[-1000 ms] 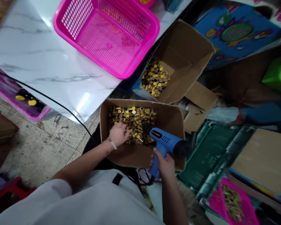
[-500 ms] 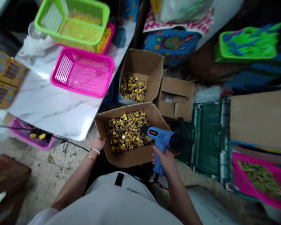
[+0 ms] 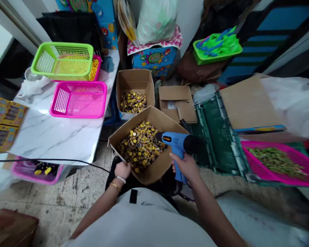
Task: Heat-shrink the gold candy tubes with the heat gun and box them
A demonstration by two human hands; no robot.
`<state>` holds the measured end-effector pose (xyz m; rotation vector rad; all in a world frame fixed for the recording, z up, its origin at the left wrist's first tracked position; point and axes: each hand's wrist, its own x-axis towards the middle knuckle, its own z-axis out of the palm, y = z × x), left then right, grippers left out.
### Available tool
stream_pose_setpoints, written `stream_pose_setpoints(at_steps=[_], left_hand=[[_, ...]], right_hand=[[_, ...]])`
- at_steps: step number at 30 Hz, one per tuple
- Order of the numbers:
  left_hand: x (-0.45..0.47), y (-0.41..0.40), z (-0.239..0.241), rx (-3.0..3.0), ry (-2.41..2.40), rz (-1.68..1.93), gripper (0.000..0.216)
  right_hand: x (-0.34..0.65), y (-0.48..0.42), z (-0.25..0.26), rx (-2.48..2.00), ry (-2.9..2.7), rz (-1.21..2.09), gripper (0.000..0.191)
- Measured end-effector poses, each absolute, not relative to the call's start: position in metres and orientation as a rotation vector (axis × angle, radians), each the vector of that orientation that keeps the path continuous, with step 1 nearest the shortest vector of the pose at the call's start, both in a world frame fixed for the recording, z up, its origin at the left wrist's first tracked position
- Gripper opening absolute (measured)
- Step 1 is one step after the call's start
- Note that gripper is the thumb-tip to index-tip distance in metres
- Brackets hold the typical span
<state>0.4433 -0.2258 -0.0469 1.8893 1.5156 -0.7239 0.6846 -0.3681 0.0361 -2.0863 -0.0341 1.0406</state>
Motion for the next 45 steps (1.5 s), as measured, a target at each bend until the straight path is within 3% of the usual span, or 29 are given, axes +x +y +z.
stream_pose_setpoints(at_steps=[7,14,19,27,33,40,45], left_hand=[[0.422,-0.176,0.040,2.114,1.614,-0.587,0.043],[0.531,-0.186,0.134,2.547,1.214,-0.526,0.045],[0.585,-0.216,0.130,2.628,0.841,-0.513,0.047],[0.515,-0.099,0.139,2.558,1.340,-0.485,0.045],[0.518,-0.116,0.160,2.749,1.204,-0.530,0.046],[0.535,-0.102,0.122,2.679,1.288,-0.412,0.049],[0.473,-0.094,0.094,2.549,1.429,-0.400,0.045]], right_hand=[[0.683,-0.367,0.060,-2.079,-0.055,1.093,0.022],[0.674,-0.371,0.068,-2.224,-0.317,1.110,0.024],[0.682,-0.364,0.053,-2.092,-0.043,1.091,0.021],[0.709,-0.364,0.060,-2.099,-0.014,1.032,0.021],[0.700,-0.355,0.062,-2.066,-0.104,1.100,0.022],[0.704,-0.333,0.052,-2.321,-0.382,0.985,0.021],[0.709,-0.310,0.036,-2.057,-0.382,1.213,0.023]])
